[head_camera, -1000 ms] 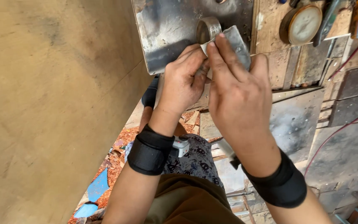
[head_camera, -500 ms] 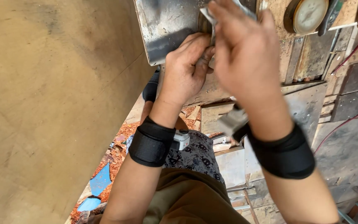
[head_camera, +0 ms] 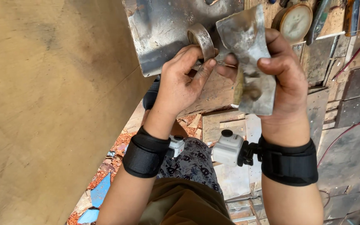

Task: Sanding and cleaning small circular metal components in a workshop.

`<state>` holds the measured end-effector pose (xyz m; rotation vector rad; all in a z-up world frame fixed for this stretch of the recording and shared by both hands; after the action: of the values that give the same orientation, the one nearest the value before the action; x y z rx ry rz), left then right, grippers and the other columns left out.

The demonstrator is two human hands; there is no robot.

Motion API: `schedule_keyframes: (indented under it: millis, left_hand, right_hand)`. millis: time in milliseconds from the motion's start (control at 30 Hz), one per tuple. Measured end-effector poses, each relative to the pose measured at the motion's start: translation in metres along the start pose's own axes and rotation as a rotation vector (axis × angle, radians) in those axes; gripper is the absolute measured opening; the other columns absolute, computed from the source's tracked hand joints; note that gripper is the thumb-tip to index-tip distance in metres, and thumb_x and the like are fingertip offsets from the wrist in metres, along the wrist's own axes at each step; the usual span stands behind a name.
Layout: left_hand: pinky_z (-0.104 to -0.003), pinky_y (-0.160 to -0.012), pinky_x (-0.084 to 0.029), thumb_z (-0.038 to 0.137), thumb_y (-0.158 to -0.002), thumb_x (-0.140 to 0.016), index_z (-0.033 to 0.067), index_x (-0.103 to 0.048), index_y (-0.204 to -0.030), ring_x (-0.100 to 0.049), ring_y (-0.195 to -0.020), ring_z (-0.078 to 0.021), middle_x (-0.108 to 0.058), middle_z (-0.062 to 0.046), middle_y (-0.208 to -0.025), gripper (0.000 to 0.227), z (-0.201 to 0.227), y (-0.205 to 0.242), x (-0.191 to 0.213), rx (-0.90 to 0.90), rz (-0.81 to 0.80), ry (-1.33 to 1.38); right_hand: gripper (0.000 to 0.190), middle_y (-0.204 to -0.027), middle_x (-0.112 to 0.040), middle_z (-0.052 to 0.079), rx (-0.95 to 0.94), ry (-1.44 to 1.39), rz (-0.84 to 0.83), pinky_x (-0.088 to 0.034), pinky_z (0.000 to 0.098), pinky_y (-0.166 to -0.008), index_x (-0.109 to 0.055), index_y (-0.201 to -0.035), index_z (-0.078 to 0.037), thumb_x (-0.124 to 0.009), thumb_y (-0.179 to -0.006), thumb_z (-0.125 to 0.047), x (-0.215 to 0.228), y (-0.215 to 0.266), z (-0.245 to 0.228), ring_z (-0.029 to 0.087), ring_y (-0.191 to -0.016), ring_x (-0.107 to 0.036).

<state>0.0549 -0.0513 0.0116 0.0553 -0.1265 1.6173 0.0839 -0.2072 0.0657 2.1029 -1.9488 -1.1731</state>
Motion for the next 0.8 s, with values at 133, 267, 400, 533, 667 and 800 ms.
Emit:
schedule_keyframes:
  millis: [133,267,400,533,667,800]
  left_hand:
    - [-0.027,-0.078,-0.067,0.010,-0.110,-0.064,0.0056,-0.065,-0.114,-0.080,-0.092,-0.0109,-0.073,-0.008,-0.117,0.006,0.002,0.000,-0.005,0.016,-0.052,0.188]
    - [-0.025,-0.072,-0.064,0.014,-0.111,-0.063,0.0058,-0.069,-0.121,-0.074,-0.083,-0.0097,-0.077,-0.004,-0.103,0.014,0.005,-0.005,0.007,0.072,0.052,0.089]
    - [-0.025,-0.086,-0.065,0.017,-0.110,-0.067,0.0048,-0.058,-0.134,-0.074,-0.100,-0.0097,-0.073,-0.005,-0.115,0.028,0.027,-0.010,0.012,-0.012,0.001,0.355]
    - [-0.026,-0.073,-0.064,0.010,-0.102,-0.076,0.0021,-0.060,-0.129,-0.077,-0.090,-0.0109,-0.073,-0.006,-0.105,0.033,0.019,-0.010,0.013,0.095,0.009,0.280]
    - [-0.026,-0.062,-0.058,0.003,-0.100,-0.082,0.0012,-0.060,-0.109,-0.068,-0.077,-0.0094,-0.063,-0.006,-0.090,0.024,-0.005,-0.003,0.021,0.140,0.103,0.226]
    - [-0.025,-0.053,-0.054,0.004,-0.100,-0.084,0.0050,-0.064,-0.096,-0.065,-0.061,-0.0053,-0.067,-0.001,-0.082,0.020,0.009,-0.009,0.032,0.026,0.108,-0.115]
  right_hand:
    - [0.034,-0.123,-0.069,0.016,0.039,0.034,-0.078,-0.059,0.0483,-0.105,-0.056,-0.122,-0.003,-0.061,-0.089,-0.003,0.003,0.004,0.003,0.028,-0.116,-0.072]
    - [0.044,-0.135,-0.065,0.012,0.205,0.227,-0.104,-0.050,0.0358,-0.115,-0.053,-0.143,-0.001,-0.059,-0.099,-0.001,0.010,0.001,0.002,0.021,-0.125,-0.063]
    - [0.049,-0.144,-0.064,0.012,0.259,0.217,-0.095,-0.047,0.0333,-0.121,-0.050,-0.149,0.002,-0.061,-0.102,0.004,0.002,-0.006,0.006,0.018,-0.132,-0.061]
    - [0.039,-0.142,-0.065,0.016,0.264,0.128,-0.195,-0.048,0.0320,-0.115,-0.050,-0.148,0.004,-0.061,-0.111,0.008,0.006,-0.009,0.024,0.018,-0.132,-0.063]
    - [0.040,-0.136,-0.067,0.020,0.226,0.136,-0.153,-0.053,0.0323,-0.110,-0.049,-0.147,0.008,-0.063,-0.110,0.009,0.012,-0.018,0.042,0.020,-0.124,-0.066]
    - [0.048,-0.139,-0.065,0.022,0.215,0.219,-0.124,-0.057,0.0361,-0.107,-0.048,-0.150,0.008,-0.068,-0.109,-0.006,0.015,-0.026,0.047,0.022,-0.121,-0.067]
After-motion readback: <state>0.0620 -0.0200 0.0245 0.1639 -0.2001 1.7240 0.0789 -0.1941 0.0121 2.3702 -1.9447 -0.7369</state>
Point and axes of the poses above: each hand's wrist, its own y-axis away from the middle knuckle, its own x-axis out of the back of the hand, z = x × y, the point moved 8 cm from there along -y, towards the middle knuckle
